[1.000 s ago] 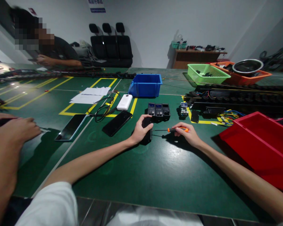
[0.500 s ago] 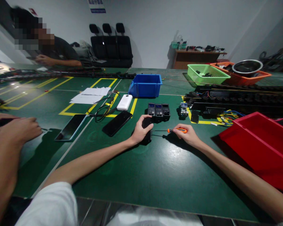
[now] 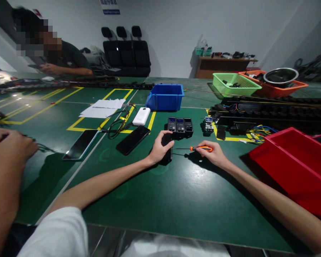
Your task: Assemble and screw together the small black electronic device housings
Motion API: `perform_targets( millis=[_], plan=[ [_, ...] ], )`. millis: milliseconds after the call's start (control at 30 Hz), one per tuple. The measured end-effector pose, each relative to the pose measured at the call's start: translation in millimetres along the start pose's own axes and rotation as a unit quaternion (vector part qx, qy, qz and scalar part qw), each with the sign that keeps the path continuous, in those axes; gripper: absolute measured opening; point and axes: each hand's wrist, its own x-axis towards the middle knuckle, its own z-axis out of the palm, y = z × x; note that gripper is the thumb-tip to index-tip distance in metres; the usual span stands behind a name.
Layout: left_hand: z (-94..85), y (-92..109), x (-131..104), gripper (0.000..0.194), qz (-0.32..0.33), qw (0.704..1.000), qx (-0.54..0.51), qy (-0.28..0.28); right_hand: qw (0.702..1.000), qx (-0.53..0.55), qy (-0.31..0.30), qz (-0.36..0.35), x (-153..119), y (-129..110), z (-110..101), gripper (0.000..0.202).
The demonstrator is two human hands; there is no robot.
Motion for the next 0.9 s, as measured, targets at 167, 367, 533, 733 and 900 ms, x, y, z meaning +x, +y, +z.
perform_targets(
  millis=[167,367,533,733,900],
  plan=[
    [0.2,0.5,0.2,0.034,-0.001,1.0,0.005,0.004,1.0,0.004,-0.005,0.017,1.5,1.4,0.1,0.032],
    [0.0,0.2,0.3,0.034,-0.001,1.0,0.004,0.004,0.999,0.003,-0.006,0.053,1.6,2.6,1.3,0.038],
    [0.0,-1.0,1.1,0.034,-0.007,1.0,-0.002,0.004,0.999,-0.047,0.003,0.018,2.9,-1.9,1.1,0.035],
    [0.3,-0.7,0.4,0.034,0.0,1.0,0.003,0.003,0.998,-0.062,0.001,-0.01,4.0,0.1,-0.8,0.032],
    [0.3,-0.2,-0.3,0.034,0.0,1.0,-0.002,0.0,0.998,-0.065,0.0,-0.026,2.5,1.9,-1.8,0.031]
  ],
)
